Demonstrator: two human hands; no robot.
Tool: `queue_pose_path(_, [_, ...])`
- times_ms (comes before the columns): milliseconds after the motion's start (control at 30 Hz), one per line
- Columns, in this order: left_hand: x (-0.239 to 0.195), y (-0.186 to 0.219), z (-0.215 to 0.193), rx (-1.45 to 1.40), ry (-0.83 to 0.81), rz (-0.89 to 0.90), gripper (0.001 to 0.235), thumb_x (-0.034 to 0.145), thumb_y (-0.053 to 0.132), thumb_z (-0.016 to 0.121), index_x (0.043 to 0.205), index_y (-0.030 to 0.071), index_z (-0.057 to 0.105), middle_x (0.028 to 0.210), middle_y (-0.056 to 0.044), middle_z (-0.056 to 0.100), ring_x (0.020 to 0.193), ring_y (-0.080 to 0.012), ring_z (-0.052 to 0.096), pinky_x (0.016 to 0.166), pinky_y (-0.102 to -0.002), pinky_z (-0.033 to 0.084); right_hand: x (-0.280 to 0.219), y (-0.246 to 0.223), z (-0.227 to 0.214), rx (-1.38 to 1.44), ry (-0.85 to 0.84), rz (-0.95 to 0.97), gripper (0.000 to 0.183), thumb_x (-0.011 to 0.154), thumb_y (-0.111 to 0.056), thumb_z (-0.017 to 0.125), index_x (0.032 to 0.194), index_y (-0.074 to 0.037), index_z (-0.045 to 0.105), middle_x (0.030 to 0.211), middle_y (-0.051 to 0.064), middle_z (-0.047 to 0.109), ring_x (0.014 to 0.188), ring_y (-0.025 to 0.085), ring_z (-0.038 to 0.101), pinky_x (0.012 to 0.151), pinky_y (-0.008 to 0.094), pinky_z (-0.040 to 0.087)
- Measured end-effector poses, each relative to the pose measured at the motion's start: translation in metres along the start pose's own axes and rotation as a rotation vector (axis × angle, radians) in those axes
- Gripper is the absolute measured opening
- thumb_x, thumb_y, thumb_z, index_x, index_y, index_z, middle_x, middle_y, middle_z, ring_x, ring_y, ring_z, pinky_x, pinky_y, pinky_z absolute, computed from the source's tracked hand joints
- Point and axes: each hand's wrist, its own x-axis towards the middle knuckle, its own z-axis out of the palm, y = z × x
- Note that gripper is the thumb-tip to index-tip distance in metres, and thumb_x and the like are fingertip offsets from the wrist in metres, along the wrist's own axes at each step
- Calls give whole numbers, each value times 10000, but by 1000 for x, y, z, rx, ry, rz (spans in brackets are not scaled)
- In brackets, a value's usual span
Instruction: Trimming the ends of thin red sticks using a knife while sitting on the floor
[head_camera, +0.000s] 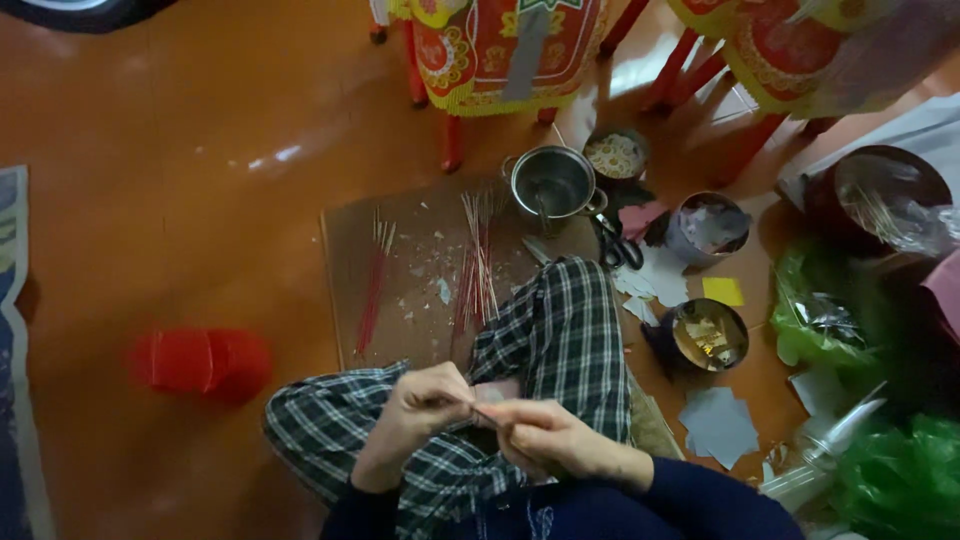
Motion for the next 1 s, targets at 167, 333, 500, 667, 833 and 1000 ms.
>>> queue_pose_path(167, [1, 10, 6, 45, -120, 3, 72, 883, 136, 698, 867, 78, 736, 801, -42, 669, 759, -144, 590, 683, -274, 473, -20, 21, -2, 111, 27, -38, 478, 1019, -247, 558, 1443, -43, 474, 697, 113, 479, 526, 159, 396, 466, 269, 319])
queue_pose_path(333, [2, 25, 9, 105, -227, -6, 123, 907, 176, 674, 851, 80, 726, 764, -26, 630, 730, -145, 563, 665, -283, 452, -22, 17, 3, 213, -56, -67, 428, 1035, -239, 550, 1425, -72, 498, 683, 89, 427, 564, 167, 378, 490, 255, 285])
queue_pose_path(500, [3, 42, 21, 137, -174, 76, 130, 919, 186, 657, 865, 84, 716, 760, -13, 634, 699, -159, 560, 704, -327, 429, -24, 16, 5, 148, -118, -131, 434, 1058, -308, 548, 1433, -99, 487, 696, 72, 428, 573, 170, 400, 527, 267, 302])
queue_pose_path(667, [-1, 38, 20, 241, -192, 101, 123, 929, 180, 643, 887, 90, 715, 772, -20, 631, 711, -155, 568, 686, -300, 438, -27, 22, 5, 194, -93, -150, 398, 1051, -254, 560, 1405, -80, 510, 699, 60, 412, 592, 175, 369, 553, 280, 291])
queue_pose_path(833, [-1, 44, 25, 297, -176, 110, 126, 924, 162, 639, 864, 70, 702, 831, -40, 707, 753, -170, 630, 713, -303, 482, -29, 26, 3, 213, -97, -171, 397, 1053, -257, 563, 1408, -89, 504, 676, 71, 417, 583, 190, 381, 546, 289, 296])
queue_pose_path(1000, [-7, 39, 30, 341, -188, 193, 138, 946, 178, 618, 932, 67, 697, 799, -40, 651, 717, -173, 578, 666, -301, 435, -25, 19, 9, 251, -62, -169, 288, 1026, -228, 596, 1271, -81, 563, 682, 88, 439, 586, 180, 396, 553, 296, 283])
